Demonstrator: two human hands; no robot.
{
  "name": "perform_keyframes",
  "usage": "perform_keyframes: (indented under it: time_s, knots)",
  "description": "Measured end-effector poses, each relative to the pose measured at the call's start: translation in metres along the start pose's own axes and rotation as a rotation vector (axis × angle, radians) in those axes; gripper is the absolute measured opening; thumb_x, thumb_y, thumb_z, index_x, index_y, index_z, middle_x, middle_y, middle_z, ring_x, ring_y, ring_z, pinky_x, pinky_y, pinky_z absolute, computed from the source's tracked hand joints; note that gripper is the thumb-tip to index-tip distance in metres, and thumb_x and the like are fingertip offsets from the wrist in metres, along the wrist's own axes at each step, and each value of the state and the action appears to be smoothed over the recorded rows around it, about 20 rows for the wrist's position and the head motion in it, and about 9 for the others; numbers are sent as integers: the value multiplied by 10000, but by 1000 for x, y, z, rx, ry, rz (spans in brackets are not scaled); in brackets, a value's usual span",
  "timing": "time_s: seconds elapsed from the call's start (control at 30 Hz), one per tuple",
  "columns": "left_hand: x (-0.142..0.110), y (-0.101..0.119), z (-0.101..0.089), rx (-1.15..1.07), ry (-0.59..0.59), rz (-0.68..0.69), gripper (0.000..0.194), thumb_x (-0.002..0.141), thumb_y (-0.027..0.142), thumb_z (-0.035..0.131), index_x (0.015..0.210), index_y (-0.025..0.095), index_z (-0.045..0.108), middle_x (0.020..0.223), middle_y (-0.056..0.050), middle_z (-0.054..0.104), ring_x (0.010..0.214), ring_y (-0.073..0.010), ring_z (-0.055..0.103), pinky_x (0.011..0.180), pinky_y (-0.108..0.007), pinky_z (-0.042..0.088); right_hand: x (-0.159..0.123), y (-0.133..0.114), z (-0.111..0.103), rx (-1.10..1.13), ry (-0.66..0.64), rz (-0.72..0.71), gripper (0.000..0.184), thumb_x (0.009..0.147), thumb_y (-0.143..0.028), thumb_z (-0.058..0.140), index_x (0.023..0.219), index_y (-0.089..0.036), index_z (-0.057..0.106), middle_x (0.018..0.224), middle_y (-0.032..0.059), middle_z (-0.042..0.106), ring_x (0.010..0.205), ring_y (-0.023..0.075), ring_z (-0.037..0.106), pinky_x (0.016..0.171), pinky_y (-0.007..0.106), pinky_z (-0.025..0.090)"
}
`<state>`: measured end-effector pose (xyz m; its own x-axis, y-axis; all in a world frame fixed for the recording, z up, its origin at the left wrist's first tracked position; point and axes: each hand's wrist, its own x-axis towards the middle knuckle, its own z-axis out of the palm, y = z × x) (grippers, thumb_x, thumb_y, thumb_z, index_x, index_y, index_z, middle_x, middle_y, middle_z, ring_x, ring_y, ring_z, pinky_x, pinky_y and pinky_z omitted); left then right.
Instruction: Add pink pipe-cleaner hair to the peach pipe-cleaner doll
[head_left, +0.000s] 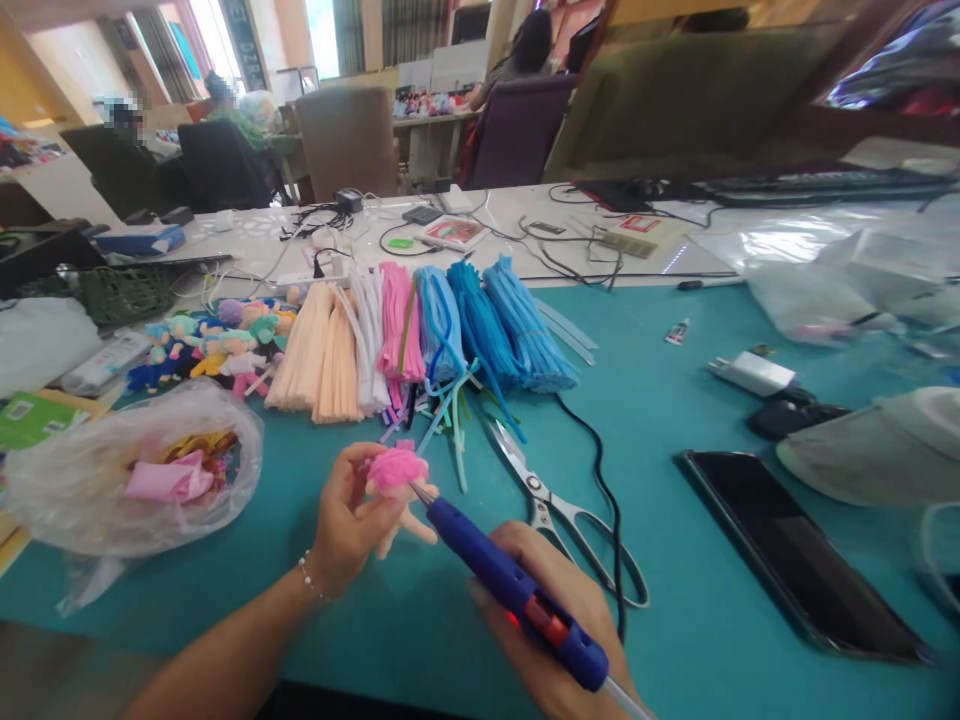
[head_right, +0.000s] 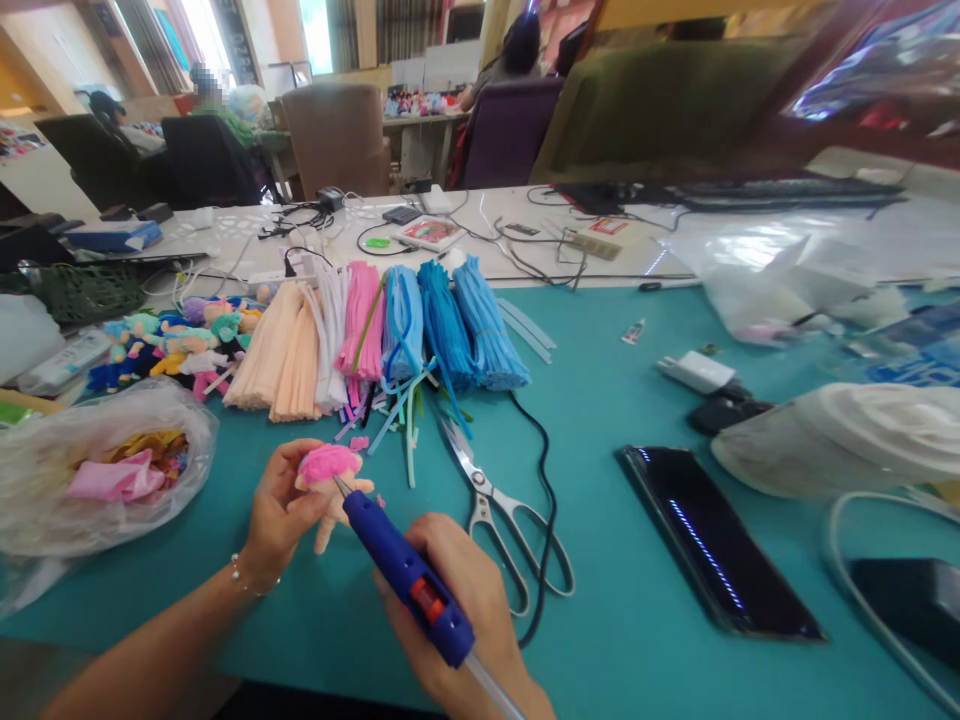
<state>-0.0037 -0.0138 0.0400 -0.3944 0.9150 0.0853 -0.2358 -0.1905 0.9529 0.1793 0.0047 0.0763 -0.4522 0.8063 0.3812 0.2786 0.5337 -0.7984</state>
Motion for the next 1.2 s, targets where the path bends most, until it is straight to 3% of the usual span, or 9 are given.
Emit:
perform_keyframes:
  time_s: [0.43,0.8,1.2]
  knots:
    - [0,-2,1,17,4,75,345,732,342,769,1008,209,611,943,-63,703,923,-233,707,666,-266,573,2,0,-5,-67,-77,-13,152,891,-230,519,745,-228,476,657,-13,537,559,139,519,522,258,411]
    - [1,-4,-2,-8,-21,73,347,733,317,767,1022,205,613,944,-56,712,909,-222,711,743,-300,589,1,0,-2,-54,-30,-2,149,872,-243,536,732,-226,487,644,-18,528,552,139,511,514,259,399]
    - [1,-3,-2,6,-12,78,342,735,320,766,1019,209,612,951,-54,704,900,-218,708,678,-273,585,0,1,0,-64,-7,24,181,880,-298,527,722,-230,474,623,-21,509,535,140,495,504,266,388]
